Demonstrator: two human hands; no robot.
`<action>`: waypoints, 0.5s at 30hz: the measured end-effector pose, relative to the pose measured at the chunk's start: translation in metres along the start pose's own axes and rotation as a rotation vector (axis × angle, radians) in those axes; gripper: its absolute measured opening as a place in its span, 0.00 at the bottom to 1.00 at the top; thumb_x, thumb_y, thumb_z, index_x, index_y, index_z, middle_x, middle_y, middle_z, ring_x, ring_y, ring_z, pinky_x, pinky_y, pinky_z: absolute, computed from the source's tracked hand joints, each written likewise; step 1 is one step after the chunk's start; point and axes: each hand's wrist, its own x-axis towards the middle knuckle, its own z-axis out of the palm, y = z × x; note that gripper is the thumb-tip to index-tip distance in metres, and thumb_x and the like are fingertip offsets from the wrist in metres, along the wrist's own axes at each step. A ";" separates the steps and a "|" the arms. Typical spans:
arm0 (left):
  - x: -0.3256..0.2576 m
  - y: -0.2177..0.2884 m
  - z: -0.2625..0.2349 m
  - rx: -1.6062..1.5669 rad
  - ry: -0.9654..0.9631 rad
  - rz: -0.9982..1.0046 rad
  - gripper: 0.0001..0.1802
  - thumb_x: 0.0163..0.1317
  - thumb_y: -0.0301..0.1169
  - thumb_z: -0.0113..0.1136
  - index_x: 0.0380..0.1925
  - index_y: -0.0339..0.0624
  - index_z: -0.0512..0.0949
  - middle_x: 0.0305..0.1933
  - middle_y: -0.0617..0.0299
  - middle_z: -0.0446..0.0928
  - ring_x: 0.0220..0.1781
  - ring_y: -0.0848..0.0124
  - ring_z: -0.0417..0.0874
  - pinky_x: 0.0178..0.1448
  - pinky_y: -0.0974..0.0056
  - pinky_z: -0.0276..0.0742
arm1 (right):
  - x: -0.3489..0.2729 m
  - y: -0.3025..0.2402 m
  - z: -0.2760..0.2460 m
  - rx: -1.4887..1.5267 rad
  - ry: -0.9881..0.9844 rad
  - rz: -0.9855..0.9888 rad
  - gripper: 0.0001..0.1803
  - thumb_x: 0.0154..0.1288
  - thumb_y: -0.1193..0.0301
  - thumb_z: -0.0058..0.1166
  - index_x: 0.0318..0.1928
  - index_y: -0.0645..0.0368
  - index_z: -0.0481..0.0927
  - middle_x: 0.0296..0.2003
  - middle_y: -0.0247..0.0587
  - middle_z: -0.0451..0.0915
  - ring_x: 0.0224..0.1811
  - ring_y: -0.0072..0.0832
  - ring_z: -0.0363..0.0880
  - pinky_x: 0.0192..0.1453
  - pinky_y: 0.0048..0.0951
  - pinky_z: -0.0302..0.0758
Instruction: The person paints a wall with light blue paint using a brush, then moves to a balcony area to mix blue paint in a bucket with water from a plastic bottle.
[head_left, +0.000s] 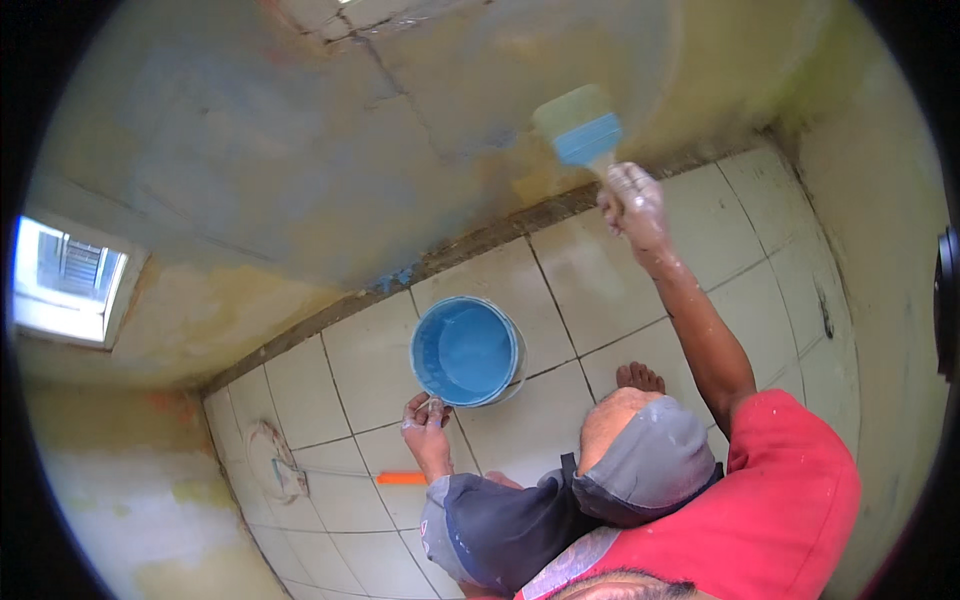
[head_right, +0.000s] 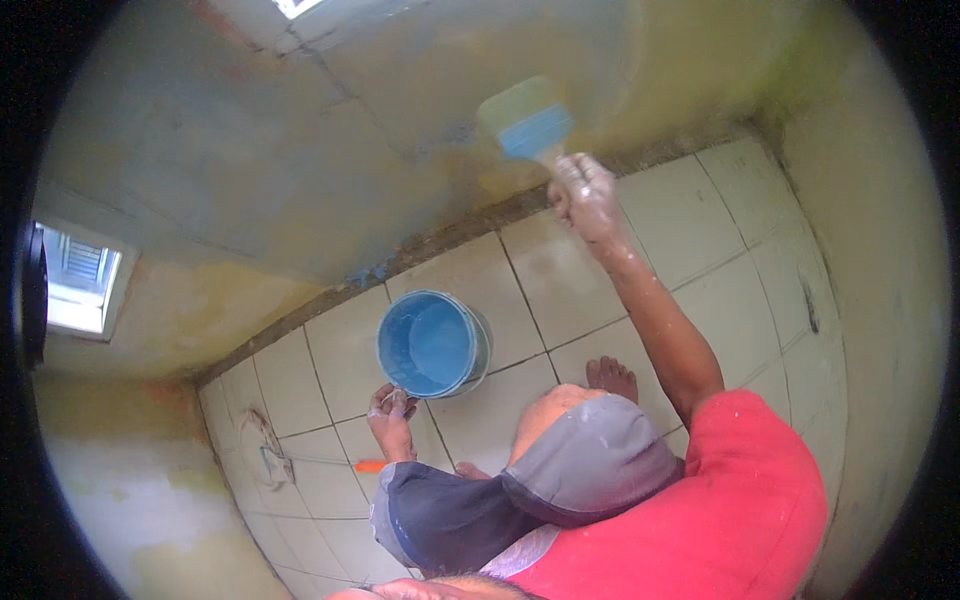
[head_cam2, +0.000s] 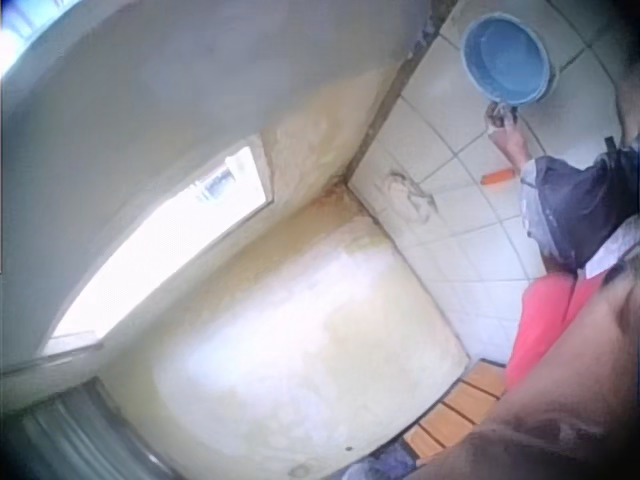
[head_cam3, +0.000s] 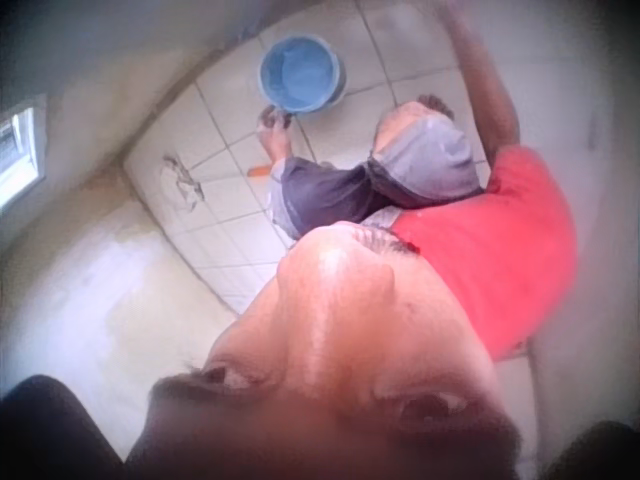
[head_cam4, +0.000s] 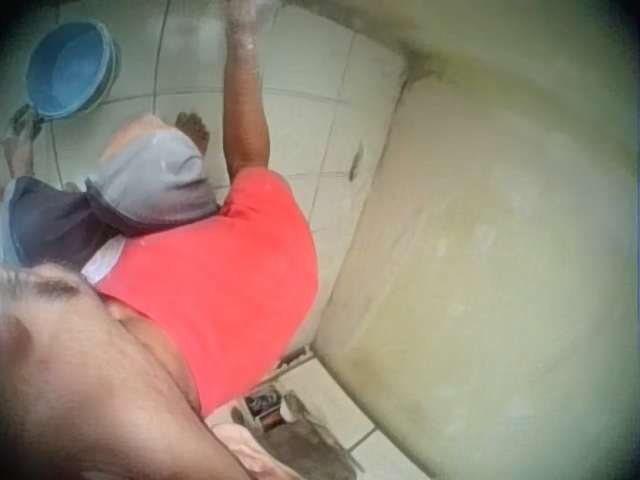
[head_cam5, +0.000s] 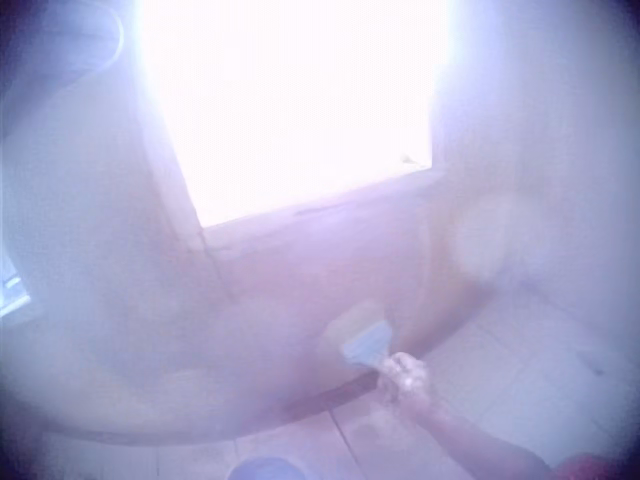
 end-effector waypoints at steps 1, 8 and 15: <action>0.001 0.001 0.001 -0.029 -0.022 0.024 0.18 0.72 0.25 0.68 0.58 0.31 0.77 0.43 0.53 0.88 0.42 0.68 0.90 0.49 0.64 0.85 | 0.008 -0.009 0.003 -0.013 0.034 -0.010 0.17 0.84 0.58 0.52 0.42 0.58 0.78 0.25 0.33 0.77 0.21 0.16 0.69 0.22 0.23 0.65; 0.006 0.002 0.003 -0.071 -0.022 0.072 0.19 0.71 0.24 0.68 0.58 0.30 0.77 0.43 0.53 0.88 0.43 0.68 0.90 0.49 0.65 0.84 | -0.003 -0.046 0.058 0.017 -0.064 -0.152 0.14 0.83 0.63 0.54 0.44 0.61 0.79 0.25 0.29 0.75 0.22 0.14 0.69 0.23 0.21 0.65; 0.006 -0.001 0.005 -0.010 0.005 0.128 0.19 0.69 0.25 0.71 0.56 0.30 0.79 0.41 0.52 0.88 0.40 0.70 0.88 0.46 0.67 0.81 | -0.027 -0.092 0.188 0.049 -0.296 -0.333 0.14 0.83 0.63 0.52 0.49 0.64 0.78 0.28 0.33 0.77 0.24 0.17 0.73 0.25 0.23 0.70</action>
